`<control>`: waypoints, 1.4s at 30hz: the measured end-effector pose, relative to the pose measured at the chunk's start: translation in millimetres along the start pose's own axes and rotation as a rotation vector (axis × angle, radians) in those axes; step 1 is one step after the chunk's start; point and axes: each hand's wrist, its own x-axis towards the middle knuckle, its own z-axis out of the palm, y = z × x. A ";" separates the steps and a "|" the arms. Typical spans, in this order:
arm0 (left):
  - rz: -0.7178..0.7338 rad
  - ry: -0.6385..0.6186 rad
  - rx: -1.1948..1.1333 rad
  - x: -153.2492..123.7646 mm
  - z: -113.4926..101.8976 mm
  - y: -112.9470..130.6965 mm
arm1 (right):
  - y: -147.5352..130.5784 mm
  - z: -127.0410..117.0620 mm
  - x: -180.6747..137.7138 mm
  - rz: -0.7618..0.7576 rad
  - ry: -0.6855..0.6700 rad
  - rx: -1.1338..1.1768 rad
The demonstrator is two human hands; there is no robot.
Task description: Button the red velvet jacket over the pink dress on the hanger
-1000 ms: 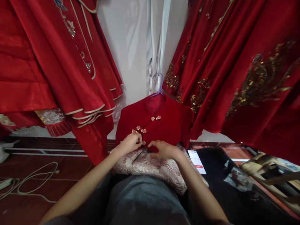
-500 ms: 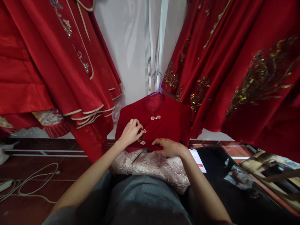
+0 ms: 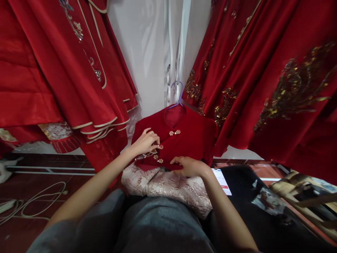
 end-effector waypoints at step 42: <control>-0.171 0.212 0.055 -59.6 73.3 39.8 | -1.9 -9.6 -3.1 0.076 -0.115 -0.069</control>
